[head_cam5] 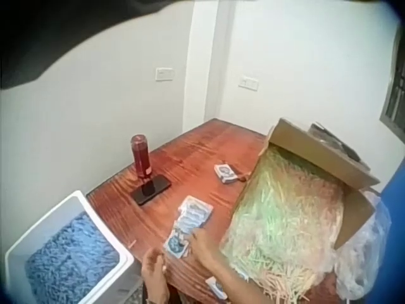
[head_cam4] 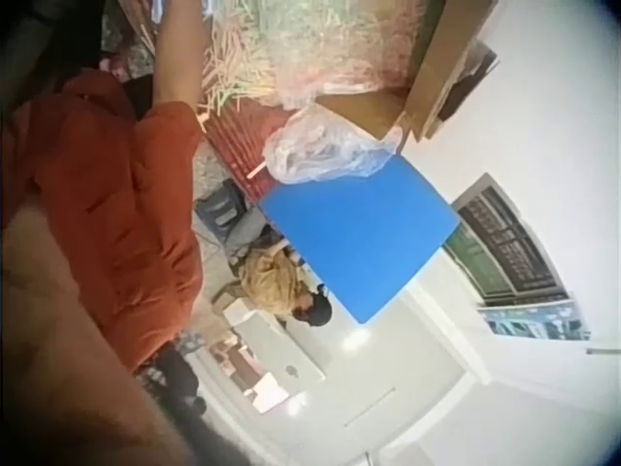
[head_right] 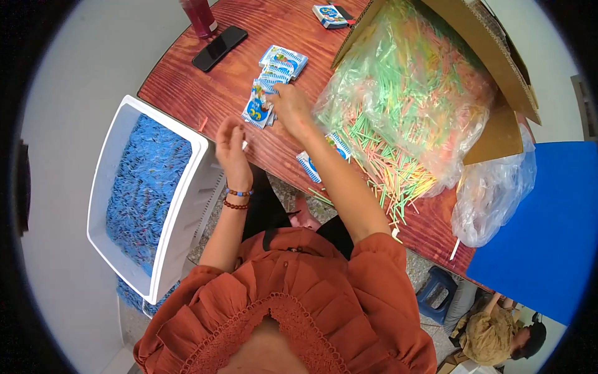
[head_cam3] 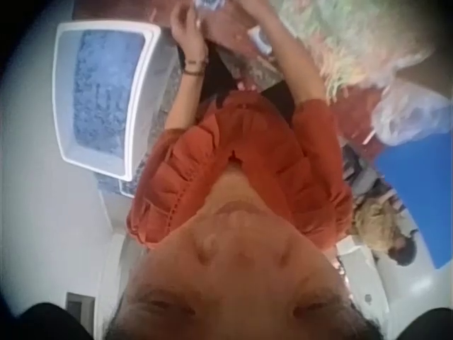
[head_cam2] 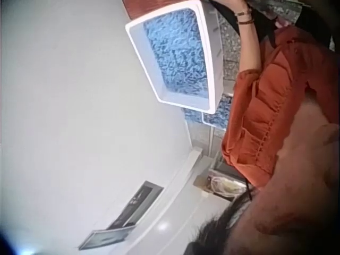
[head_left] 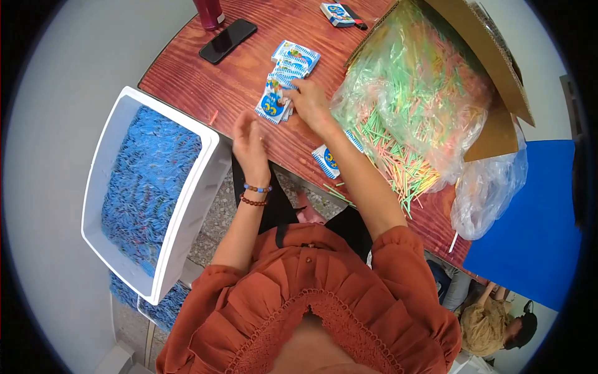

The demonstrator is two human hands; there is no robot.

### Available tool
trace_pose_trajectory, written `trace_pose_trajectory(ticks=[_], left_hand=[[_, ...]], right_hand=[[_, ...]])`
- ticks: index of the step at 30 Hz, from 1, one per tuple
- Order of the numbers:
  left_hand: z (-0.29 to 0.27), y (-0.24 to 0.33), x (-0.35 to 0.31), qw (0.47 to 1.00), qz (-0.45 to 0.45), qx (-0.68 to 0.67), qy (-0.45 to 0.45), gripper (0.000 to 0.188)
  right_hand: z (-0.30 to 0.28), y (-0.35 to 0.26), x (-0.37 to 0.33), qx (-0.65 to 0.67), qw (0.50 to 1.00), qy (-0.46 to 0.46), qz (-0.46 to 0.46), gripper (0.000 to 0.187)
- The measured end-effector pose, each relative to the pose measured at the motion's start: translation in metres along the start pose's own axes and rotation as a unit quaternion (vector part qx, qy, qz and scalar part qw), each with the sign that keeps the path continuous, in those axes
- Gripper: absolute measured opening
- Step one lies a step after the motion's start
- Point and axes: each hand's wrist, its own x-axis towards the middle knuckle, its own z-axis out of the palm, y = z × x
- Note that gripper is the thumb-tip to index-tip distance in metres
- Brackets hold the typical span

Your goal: The person is packaging small blue cards into plastic bags along with colored shredded paper.

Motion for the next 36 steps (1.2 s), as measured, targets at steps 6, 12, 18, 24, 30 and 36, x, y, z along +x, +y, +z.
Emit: trace_pose_trajectory(ticks=[6, 12, 18, 24, 30, 36], left_hand=[[0.009, -0.006, -0.004, 0.983, 0.068, 0.139, -0.098, 0.035], [0.032, 0.012, -0.048, 0.815, 0.227, 0.484, -0.224, 0.031], [0.050, -0.005, -0.057, 0.727, 0.232, 0.569, -0.307, 0.037], [0.054, 0.003, -0.044, 0.734, 0.267, 0.540, -0.315, 0.020], [0.047, 0.027, -0.028, 0.671, 0.363, 0.564, -0.315, 0.016], [0.032, 0.050, -0.032, 0.757, 0.272, 0.419, -0.421, 0.014]], right_hand=[[-0.026, -0.004, -0.016, -0.018, 0.984, 0.136, -0.113, 0.030], [-0.104, -0.003, -0.134, 0.175, 0.977, 0.112, 0.043, 0.024], [-0.081, 0.051, -0.191, 0.026, 0.992, 0.064, 0.103, 0.019], [-0.082, 0.063, -0.190, -0.007, 0.985, 0.160, 0.069, 0.019], [-0.097, 0.054, -0.187, -0.025, 0.986, 0.145, 0.077, 0.022], [-0.098, 0.018, -0.177, 0.278, 0.951, 0.135, 0.027, 0.018]])
